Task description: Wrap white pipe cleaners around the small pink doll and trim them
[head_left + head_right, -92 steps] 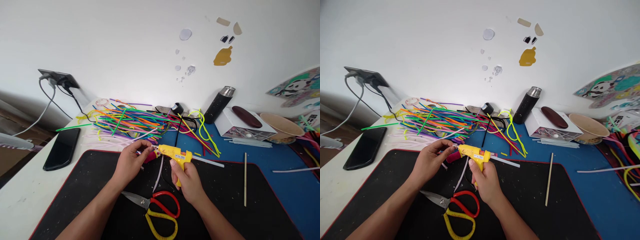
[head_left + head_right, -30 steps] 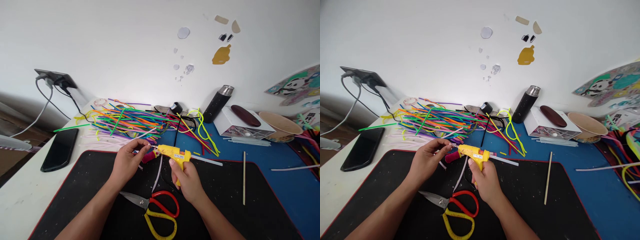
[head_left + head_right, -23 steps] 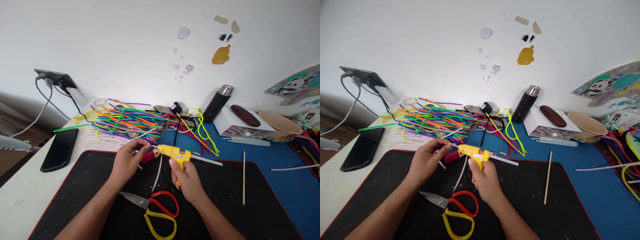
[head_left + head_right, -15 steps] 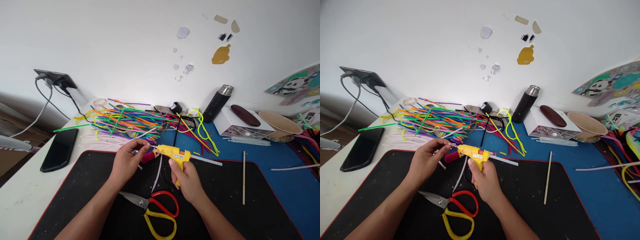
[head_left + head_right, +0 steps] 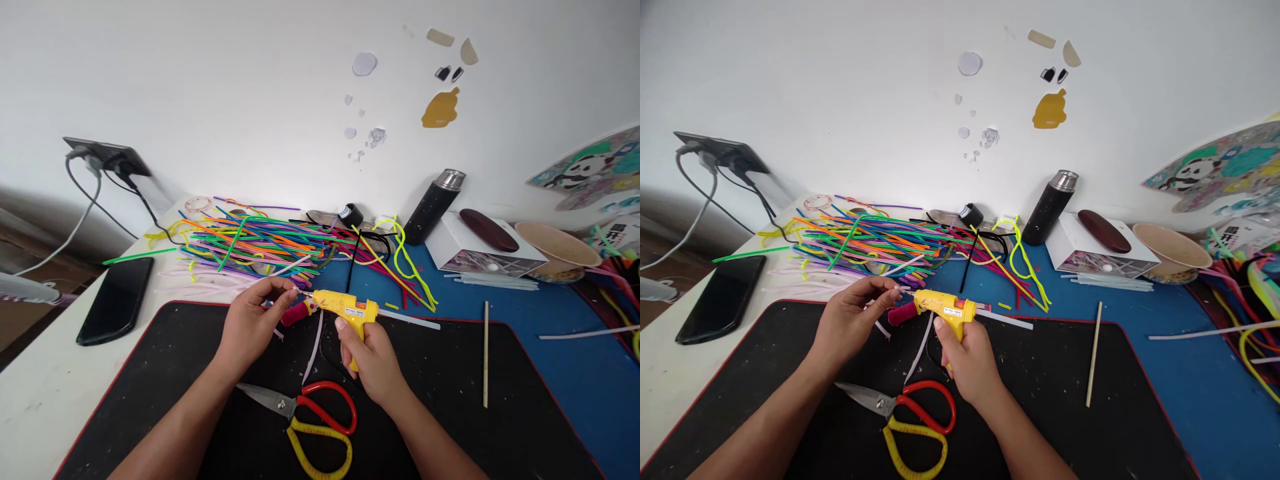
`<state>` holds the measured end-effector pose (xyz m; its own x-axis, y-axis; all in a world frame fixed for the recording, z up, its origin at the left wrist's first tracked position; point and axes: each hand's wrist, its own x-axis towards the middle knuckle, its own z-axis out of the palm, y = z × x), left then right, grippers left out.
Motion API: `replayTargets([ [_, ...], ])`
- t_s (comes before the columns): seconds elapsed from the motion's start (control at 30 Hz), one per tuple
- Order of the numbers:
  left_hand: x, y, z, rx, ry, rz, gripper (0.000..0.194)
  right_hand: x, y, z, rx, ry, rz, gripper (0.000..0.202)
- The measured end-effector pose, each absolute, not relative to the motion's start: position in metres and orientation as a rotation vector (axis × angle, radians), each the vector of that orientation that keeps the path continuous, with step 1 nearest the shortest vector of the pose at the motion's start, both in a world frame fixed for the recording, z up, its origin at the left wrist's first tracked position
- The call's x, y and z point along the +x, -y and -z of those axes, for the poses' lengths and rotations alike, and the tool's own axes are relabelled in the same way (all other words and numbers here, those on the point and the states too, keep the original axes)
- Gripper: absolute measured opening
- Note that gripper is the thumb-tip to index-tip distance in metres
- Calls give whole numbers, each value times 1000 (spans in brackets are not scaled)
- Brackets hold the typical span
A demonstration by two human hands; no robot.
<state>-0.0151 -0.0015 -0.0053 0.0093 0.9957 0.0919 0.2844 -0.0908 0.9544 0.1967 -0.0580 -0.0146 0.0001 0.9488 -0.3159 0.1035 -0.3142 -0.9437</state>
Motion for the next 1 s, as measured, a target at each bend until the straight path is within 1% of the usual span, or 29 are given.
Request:
replayTargets([
  [0.13, -16, 1, 3, 1414, -1354, -1169, 29, 196, 54, 14, -1498, 1022, -1430, 66],
  [0.23, -18, -1, 3, 1251, -1292, -1206, 36, 204, 48, 11, -1393, 951, -1418, 61],
  [0.37, -21, -6, 5, 1092, -1182, -1244, 36, 225, 39, 7, -1237, 689, -1301, 52],
  [0.47, -20, -6, 7, 1029, -1122, -1236, 36, 242, 38, 8, -1215, 547, -1263, 51],
  [0.77, -8, 1, -3, 1065, -1055, -1133, 39, 266, 43, 12, -1359, 449, -1415, 50],
  [1.0, -8, 2, 1, 1078, -1021, -1116, 36, 272, 32, 8, -1434, 409, -1472, 40],
])
